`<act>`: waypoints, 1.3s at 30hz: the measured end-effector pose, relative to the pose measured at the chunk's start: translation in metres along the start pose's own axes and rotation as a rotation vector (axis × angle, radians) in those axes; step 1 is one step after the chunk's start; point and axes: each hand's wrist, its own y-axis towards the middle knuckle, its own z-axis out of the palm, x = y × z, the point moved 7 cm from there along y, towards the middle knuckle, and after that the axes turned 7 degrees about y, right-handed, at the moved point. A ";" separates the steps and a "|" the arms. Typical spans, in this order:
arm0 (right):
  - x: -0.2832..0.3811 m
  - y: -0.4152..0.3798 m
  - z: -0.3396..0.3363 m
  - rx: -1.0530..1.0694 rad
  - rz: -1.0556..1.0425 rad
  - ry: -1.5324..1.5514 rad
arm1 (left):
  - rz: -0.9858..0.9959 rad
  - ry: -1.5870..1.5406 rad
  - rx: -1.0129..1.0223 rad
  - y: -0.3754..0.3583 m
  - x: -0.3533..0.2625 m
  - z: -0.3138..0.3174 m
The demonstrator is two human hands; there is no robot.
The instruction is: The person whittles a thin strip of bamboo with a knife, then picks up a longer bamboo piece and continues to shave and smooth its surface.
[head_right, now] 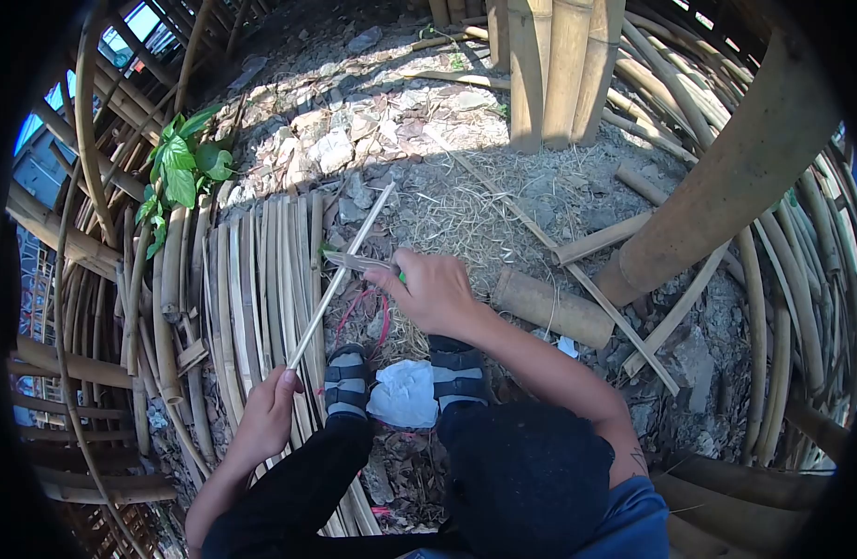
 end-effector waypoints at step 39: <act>-0.173 -0.073 -0.095 -0.349 0.347 0.238 | 0.039 0.017 -0.080 0.004 0.005 0.002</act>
